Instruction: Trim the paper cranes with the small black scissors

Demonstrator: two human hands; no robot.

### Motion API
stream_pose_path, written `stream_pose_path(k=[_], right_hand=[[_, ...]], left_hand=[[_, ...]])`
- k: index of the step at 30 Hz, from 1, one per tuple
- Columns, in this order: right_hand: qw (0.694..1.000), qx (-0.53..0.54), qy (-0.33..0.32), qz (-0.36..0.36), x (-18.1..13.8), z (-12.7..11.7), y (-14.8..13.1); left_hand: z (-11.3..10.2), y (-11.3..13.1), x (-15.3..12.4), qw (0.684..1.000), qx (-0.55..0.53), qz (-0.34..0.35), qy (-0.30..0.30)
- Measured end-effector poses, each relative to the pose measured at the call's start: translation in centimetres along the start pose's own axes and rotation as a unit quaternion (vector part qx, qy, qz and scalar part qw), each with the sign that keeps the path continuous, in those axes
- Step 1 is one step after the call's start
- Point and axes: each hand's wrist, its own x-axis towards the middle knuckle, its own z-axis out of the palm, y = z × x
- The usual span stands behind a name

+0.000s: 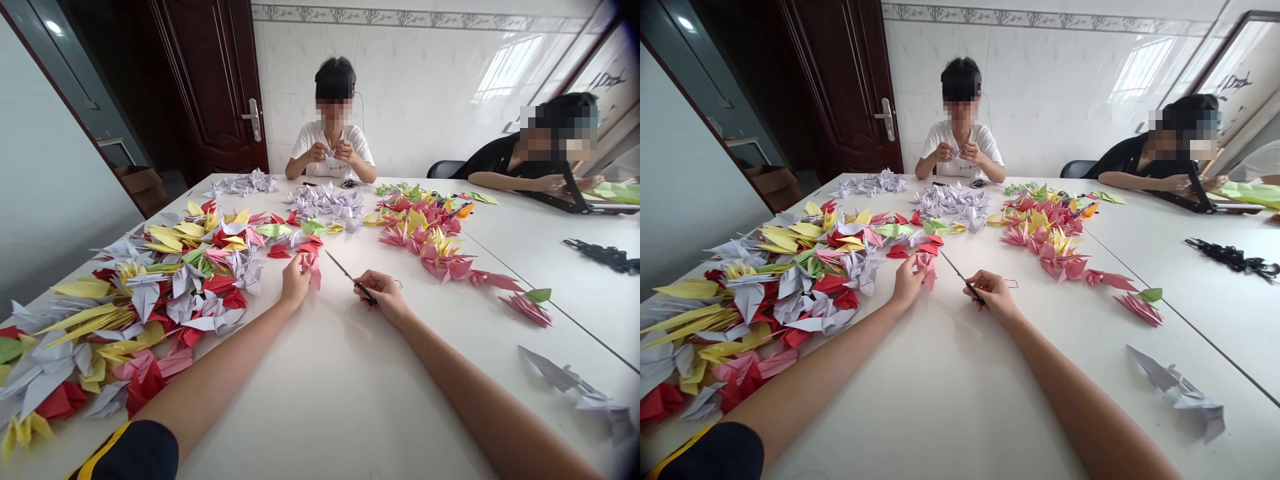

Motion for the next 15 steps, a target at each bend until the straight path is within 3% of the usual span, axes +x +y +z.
stream_pose_path(k=[8,15], right_hand=[[0.997,-0.005,-0.068,0.020,-0.10,0.22,0.16],[0.998,-0.032,-0.047,0.018,-0.03,0.35,0.36]], left_hand=[[0.19,-0.53,0.18,0.997,-0.065,-0.036,-0.029],[0.17,-0.11,0.05,0.986,-0.142,-0.072,-0.040]])
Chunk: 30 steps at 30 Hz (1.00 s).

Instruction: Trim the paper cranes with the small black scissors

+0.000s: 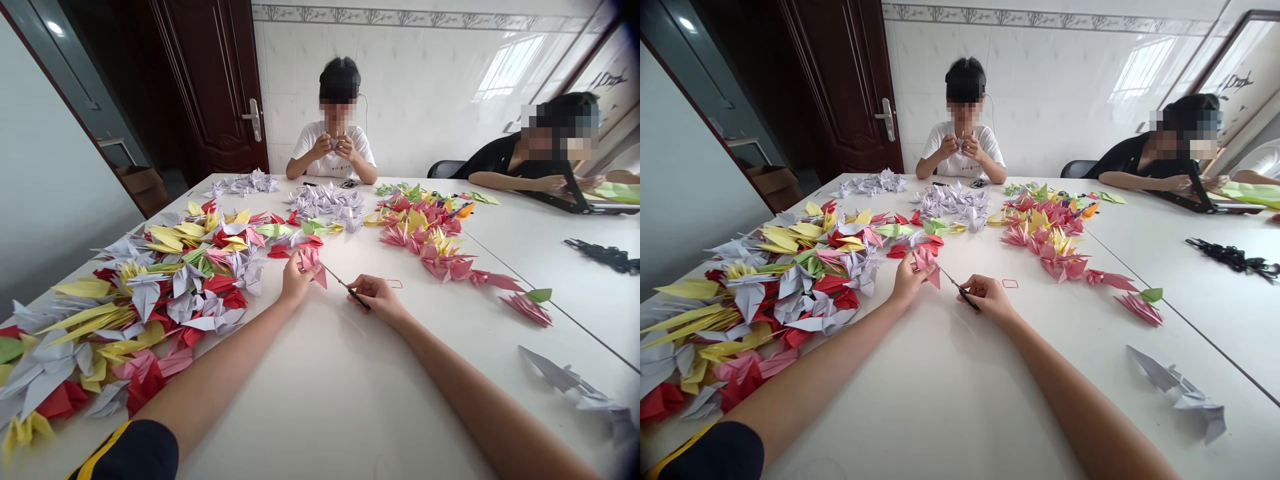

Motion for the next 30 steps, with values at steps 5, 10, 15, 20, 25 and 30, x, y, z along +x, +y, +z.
stream_pose_path(k=[5,10,15,20,25,30], right_hand=[[1.000,-0.018,-0.017,-0.004,-0.09,-0.16,0.13],[0.999,-0.039,-0.016,-0.012,-0.12,-0.10,-0.07],[0.998,-0.057,-0.012,-0.012,-0.26,0.22,-0.59],[0.996,-0.080,-0.006,-0.029,-0.30,0.29,-0.45],[0.996,-0.083,-0.004,-0.033,-0.18,0.17,-0.13],[0.998,-0.057,-0.012,-0.019,-0.09,0.04,-0.03]], left_hand=[[-0.20,-0.29,0.18,0.998,0.003,-0.002,0.055],[-0.18,-0.10,0.08,0.997,-0.017,-0.023,0.069],[-0.21,-0.03,0.10,0.997,-0.026,-0.023,0.071],[-0.23,0.29,0.02,0.996,-0.039,-0.021,0.072],[-0.22,0.53,-0.04,0.996,-0.073,-0.023,0.047],[-0.29,0.20,0.06,0.996,-0.076,-0.023,0.038]])
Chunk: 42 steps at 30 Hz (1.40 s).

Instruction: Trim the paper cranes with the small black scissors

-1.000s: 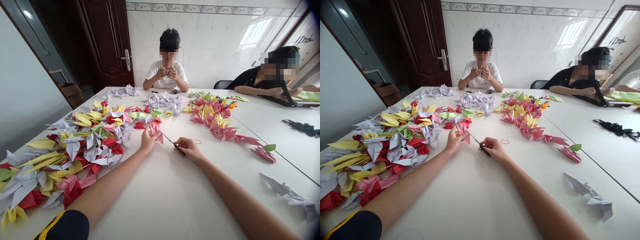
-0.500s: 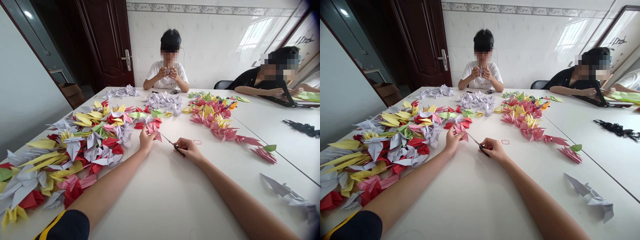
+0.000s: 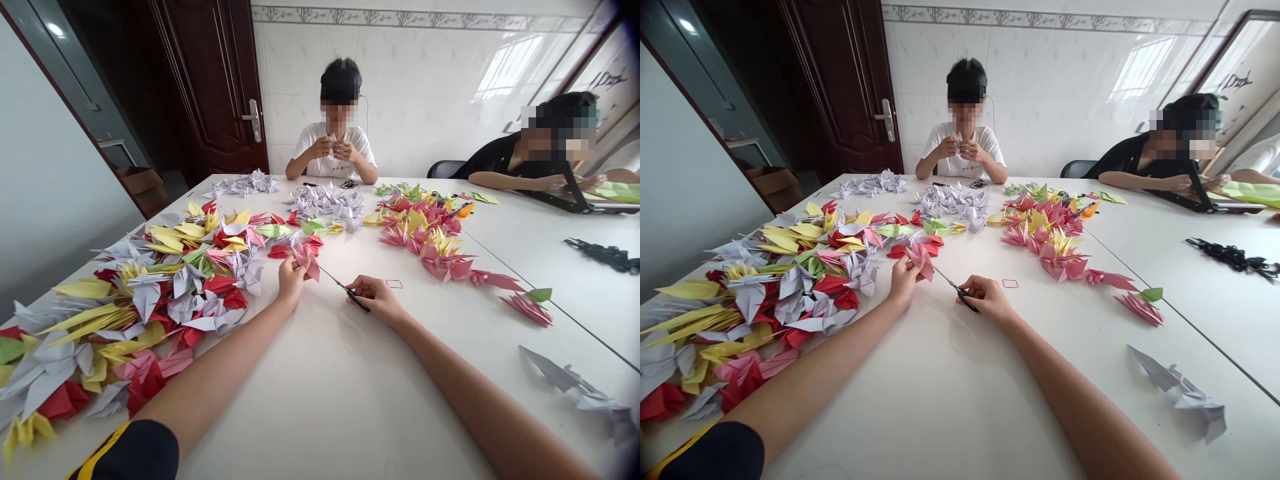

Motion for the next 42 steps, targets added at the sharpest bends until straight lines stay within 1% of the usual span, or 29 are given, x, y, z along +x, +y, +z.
stream_pose_path(k=[5,12,15,19,24,27,32,35,38,42], right_hand=[[1.000,0.007,-0.006,0.009,-0.03,-0.09,0.01],[1.000,0.016,-0.005,0.009,-0.01,-0.08,-0.17],[0.999,0.036,0.003,0.014,0.09,-0.12,-0.14],[0.998,0.064,0.014,0.009,0.16,-0.21,0.09],[0.998,0.059,0.014,0.005,0.04,-0.20,0.15],[0.998,0.062,0.016,-0.001,0.06,-0.20,0.12],[0.996,0.079,0.028,-0.010,0.19,-0.27,0.19],[0.997,0.078,0.026,-0.005,0.19,-0.26,0.17],[0.997,0.078,0.026,-0.003,0.15,-0.23,0.13],[0.996,0.085,0.030,-0.005,0.13,-0.21,0.08]], left_hand=[[0.23,0.16,-0.25,0.999,0.033,-0.001,-0.014],[0.40,0.33,-0.35,0.998,0.051,0.002,-0.024],[0.42,0.28,-0.26,0.999,0.035,-0.003,-0.026],[0.37,0.30,-0.14,1.000,0.002,-0.019,-0.006],[0.14,0.09,0.08,1.000,-0.006,-0.015,-0.003],[0.03,-0.10,0.20,1.000,-0.009,-0.007,0.015],[-0.13,0.01,0.17,0.996,0.014,0.023,0.086],[-0.16,0.16,0.15,0.994,0.026,0.027,0.107],[-0.11,0.14,0.20,0.994,0.042,0.027,0.096],[-0.02,0.05,0.20,0.996,0.056,0.020,0.064]])
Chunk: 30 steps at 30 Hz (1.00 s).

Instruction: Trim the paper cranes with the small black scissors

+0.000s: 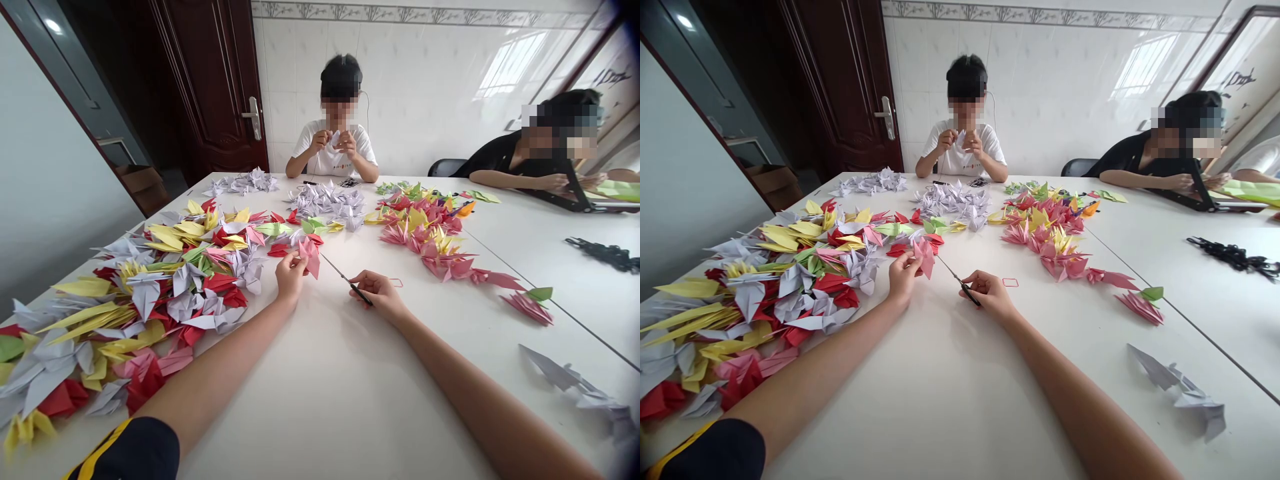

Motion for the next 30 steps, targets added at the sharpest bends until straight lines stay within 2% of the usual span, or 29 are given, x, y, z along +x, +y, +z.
stream_pose_path(k=[15,23,30], right_hand=[[1.000,0.017,0.008,-0.002,-0.04,-0.01,-0.02],[1.000,0.006,0.014,0.002,-0.22,0.14,-0.37],[1.000,0.004,0.012,0.002,-0.22,0.12,-0.40]], left_hand=[[0.05,0.23,-0.18,1.000,0.009,-0.004,-0.003],[0.49,0.69,-0.72,0.992,0.093,0.001,-0.081],[0.35,0.22,-0.88,0.990,0.107,0.002,-0.097]])
